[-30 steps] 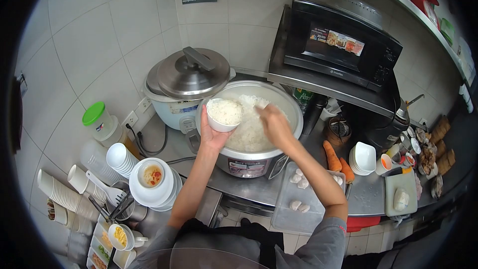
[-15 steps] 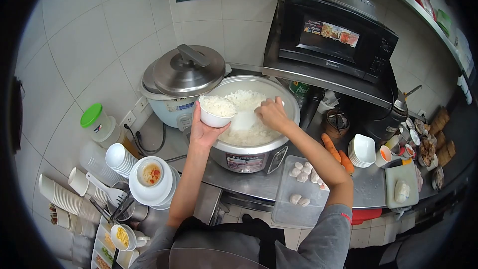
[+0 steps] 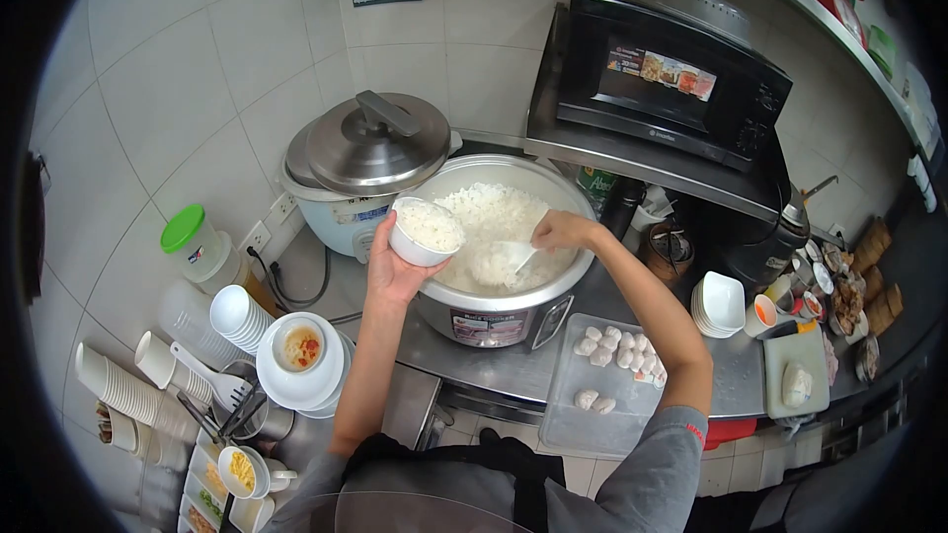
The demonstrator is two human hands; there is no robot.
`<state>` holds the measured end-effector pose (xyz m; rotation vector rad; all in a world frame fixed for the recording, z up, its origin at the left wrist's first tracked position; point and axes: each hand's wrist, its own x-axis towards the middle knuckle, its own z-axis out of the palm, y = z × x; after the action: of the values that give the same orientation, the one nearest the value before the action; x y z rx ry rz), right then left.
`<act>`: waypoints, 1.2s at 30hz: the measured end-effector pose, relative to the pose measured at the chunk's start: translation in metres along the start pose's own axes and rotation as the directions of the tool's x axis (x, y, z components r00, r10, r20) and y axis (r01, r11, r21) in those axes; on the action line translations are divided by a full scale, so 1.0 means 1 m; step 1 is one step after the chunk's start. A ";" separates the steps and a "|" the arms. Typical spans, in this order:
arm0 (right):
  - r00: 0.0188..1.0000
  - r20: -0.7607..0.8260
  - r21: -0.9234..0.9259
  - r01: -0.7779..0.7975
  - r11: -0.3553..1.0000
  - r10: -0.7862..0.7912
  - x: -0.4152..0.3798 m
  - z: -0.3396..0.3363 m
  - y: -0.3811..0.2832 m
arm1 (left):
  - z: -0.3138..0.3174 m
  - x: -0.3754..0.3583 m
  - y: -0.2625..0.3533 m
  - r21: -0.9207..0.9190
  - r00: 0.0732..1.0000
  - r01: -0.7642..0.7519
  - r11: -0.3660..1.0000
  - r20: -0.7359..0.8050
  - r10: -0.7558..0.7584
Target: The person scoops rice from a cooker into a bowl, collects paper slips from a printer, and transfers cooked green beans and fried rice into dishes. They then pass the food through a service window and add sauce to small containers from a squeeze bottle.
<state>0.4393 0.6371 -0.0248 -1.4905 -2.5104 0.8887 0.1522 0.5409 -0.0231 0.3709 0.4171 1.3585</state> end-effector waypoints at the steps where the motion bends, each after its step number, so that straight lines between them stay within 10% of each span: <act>1: 0.999 -0.046 0.009 0.015 1.000 -0.015 0.001 -0.006 0.003 | -0.002 0.001 -0.001 0.014 1.000 -0.008 1.000 -0.006 0.008; 8: 0.881 -0.469 -0.029 0.053 0.998 -0.060 -0.001 -0.007 -0.036 | 0.000 0.028 -0.028 -0.011 0.999 0.030 0.999 -0.020 -0.030; 16: 0.664 -0.610 -0.644 -0.096 0.759 -0.433 -0.048 0.092 -0.120 | 0.009 0.045 -0.032 -0.028 0.994 0.071 0.997 -0.086 -0.073; 24: 0.706 -0.678 -0.282 0.009 0.959 -0.206 -0.073 0.072 -0.132 | -0.005 0.035 -0.038 -0.098 1.000 -0.005 0.995 0.000 0.005; 33: 0.539 -0.825 -0.186 0.027 0.982 -0.171 -0.063 0.066 -0.110 | -0.004 0.025 -0.035 -0.052 0.999 -0.021 0.998 0.037 0.023; 36: 0.636 -0.718 -0.353 0.017 0.936 -0.283 -0.080 0.059 -0.136 | -0.004 0.025 -0.028 0.027 1.000 0.026 0.999 -0.017 -0.026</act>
<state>0.3544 0.4974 0.0139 -1.2917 -2.0922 -0.2066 0.1782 0.5611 -0.0417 0.3762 0.4534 1.3321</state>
